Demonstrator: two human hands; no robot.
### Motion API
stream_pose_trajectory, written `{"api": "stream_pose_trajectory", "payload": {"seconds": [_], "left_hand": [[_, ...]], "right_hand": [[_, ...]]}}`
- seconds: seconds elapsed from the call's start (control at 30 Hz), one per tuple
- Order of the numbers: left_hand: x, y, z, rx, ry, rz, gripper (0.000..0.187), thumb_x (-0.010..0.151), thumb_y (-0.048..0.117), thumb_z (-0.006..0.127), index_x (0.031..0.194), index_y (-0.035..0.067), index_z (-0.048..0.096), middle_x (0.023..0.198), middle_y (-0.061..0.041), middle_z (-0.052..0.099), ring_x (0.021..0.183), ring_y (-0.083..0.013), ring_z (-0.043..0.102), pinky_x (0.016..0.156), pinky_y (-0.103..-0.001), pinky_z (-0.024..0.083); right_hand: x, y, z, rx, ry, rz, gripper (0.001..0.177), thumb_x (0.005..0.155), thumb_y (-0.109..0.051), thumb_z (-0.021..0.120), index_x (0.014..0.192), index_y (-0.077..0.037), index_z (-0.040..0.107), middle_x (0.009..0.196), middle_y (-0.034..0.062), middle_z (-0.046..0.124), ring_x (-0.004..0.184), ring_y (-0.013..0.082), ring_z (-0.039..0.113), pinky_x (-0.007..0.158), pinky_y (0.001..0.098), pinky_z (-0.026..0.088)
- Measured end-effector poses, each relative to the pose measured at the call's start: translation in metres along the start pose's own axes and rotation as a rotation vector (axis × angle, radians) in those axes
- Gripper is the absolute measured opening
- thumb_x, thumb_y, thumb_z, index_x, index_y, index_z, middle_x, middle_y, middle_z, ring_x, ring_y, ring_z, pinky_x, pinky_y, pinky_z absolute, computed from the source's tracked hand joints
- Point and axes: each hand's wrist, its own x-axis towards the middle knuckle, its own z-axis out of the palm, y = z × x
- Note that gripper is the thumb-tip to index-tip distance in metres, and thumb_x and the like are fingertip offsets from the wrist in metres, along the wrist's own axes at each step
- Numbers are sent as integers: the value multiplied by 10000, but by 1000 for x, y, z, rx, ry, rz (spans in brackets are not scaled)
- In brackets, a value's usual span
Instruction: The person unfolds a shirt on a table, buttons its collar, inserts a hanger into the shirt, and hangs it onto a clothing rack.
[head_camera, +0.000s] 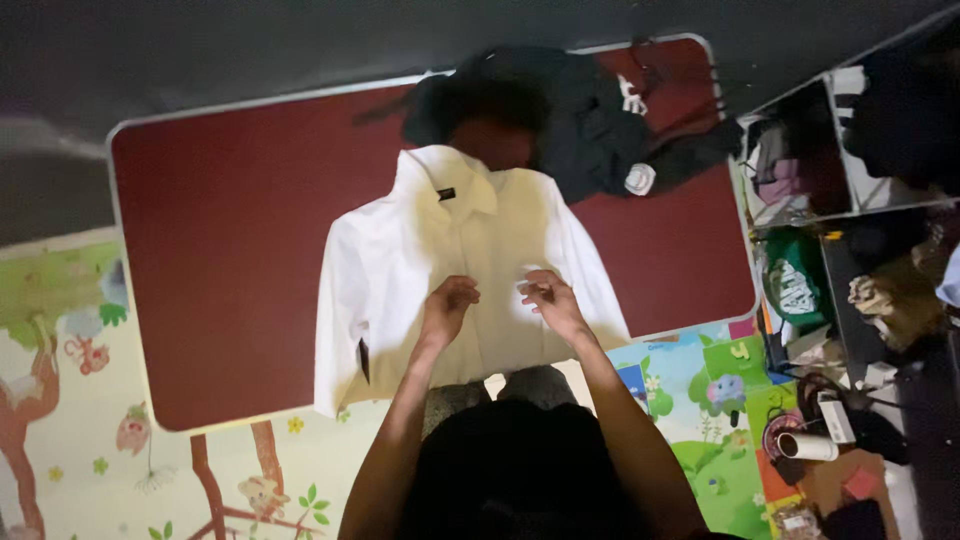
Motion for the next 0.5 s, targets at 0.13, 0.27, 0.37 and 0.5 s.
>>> {"api": "stream_pose_trajectory", "payload": {"seconds": [0.13,0.27,0.37,0.5], "left_hand": [[-8,22,10,107,2,-92,331,905,-164,498,1142,20,636,956,-83,732,901,-164,713,833,-298,568],[7,37,32,126,25,-88,334,901,-159,498,1138,16,654,955,-80,749,881,-165,709,792,-300,552],[27,46,61,96,37,-35,212,940,-113,549,1078,1,662,1070,-46,707,869,-170,704,794,-308,568],[60,57,114,139,36,-82,188,969,-52,565,1106,26,666,936,-83,739,879,-161,707,817,-302,560]], "right_hand": [[-14,-10,-30,27,34,-131,393,912,55,501,1257,-102,605,1064,79,728,948,153,726,774,299,570],[-15,-20,-68,75,89,-133,193,1041,-72,591,1232,-87,606,1034,82,717,921,149,706,754,294,551],[-2,-28,-109,-43,158,-146,192,1047,-157,588,1229,-107,624,1042,43,732,931,110,706,771,271,567],[25,-29,-169,86,162,-216,216,1028,-155,602,1228,-86,648,1022,66,749,900,133,700,754,293,546]]}}
